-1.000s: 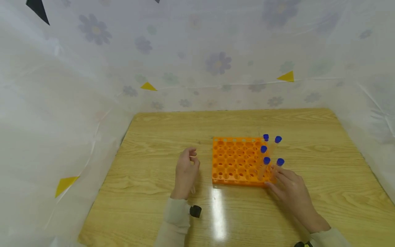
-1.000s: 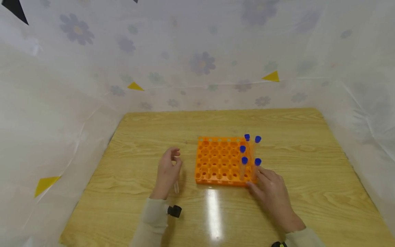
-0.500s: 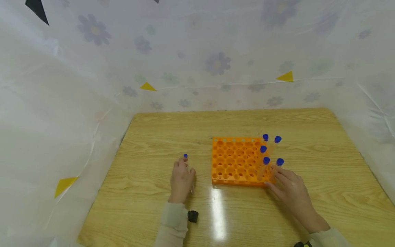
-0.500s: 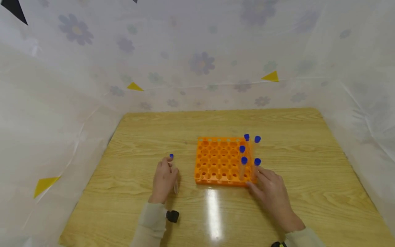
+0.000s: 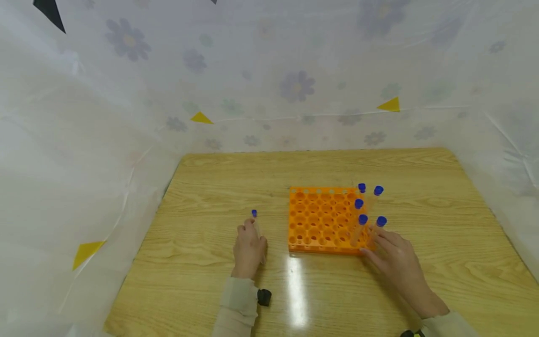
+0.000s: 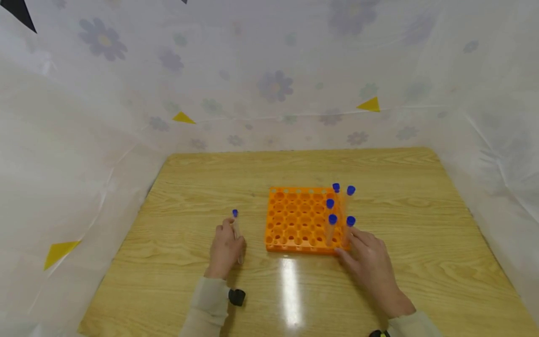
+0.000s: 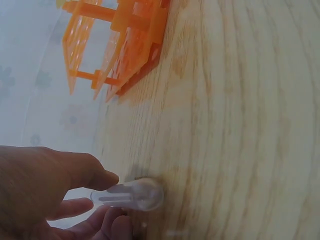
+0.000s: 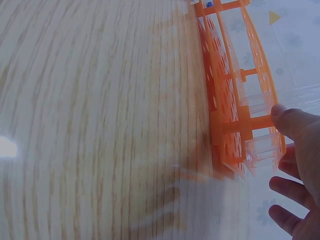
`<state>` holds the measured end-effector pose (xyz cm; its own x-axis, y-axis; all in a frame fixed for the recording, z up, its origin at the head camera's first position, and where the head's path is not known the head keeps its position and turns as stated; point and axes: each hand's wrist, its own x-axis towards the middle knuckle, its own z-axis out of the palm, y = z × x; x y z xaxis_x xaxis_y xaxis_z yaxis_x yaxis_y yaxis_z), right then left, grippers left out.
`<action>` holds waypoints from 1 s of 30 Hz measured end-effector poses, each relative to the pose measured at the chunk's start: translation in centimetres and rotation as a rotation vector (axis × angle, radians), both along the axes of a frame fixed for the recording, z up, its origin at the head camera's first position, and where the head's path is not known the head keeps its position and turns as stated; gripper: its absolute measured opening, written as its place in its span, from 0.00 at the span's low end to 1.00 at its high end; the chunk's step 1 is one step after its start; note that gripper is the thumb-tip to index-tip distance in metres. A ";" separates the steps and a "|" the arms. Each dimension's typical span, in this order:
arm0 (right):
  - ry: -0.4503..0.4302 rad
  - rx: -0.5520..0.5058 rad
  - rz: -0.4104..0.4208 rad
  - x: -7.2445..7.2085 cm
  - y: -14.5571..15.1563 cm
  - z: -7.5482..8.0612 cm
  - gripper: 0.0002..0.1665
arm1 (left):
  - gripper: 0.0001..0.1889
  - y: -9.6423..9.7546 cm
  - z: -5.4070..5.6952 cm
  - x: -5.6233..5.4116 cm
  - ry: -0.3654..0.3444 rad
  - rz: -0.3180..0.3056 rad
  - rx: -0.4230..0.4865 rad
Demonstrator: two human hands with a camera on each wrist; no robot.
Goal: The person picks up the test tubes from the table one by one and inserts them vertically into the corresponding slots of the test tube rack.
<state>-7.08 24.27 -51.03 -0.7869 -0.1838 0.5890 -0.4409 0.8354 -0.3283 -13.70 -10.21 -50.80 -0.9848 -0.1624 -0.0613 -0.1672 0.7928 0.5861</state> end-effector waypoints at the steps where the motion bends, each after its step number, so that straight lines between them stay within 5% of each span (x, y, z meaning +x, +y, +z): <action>1: 0.001 0.000 0.001 0.0 0.0 0.0 0.30 | 0.28 0.0 0.0 0.0 -0.007 -0.001 -0.004; 20: 0.021 0.007 0.019 -0.1 0.1 -0.2 0.29 | 0.26 -0.2 -0.2 -0.3 -0.035 0.008 0.041; 30: 0.040 -0.003 0.025 -0.1 0.1 -0.1 0.27 | 0.25 0.0 0.8 -0.7 -0.009 0.011 0.129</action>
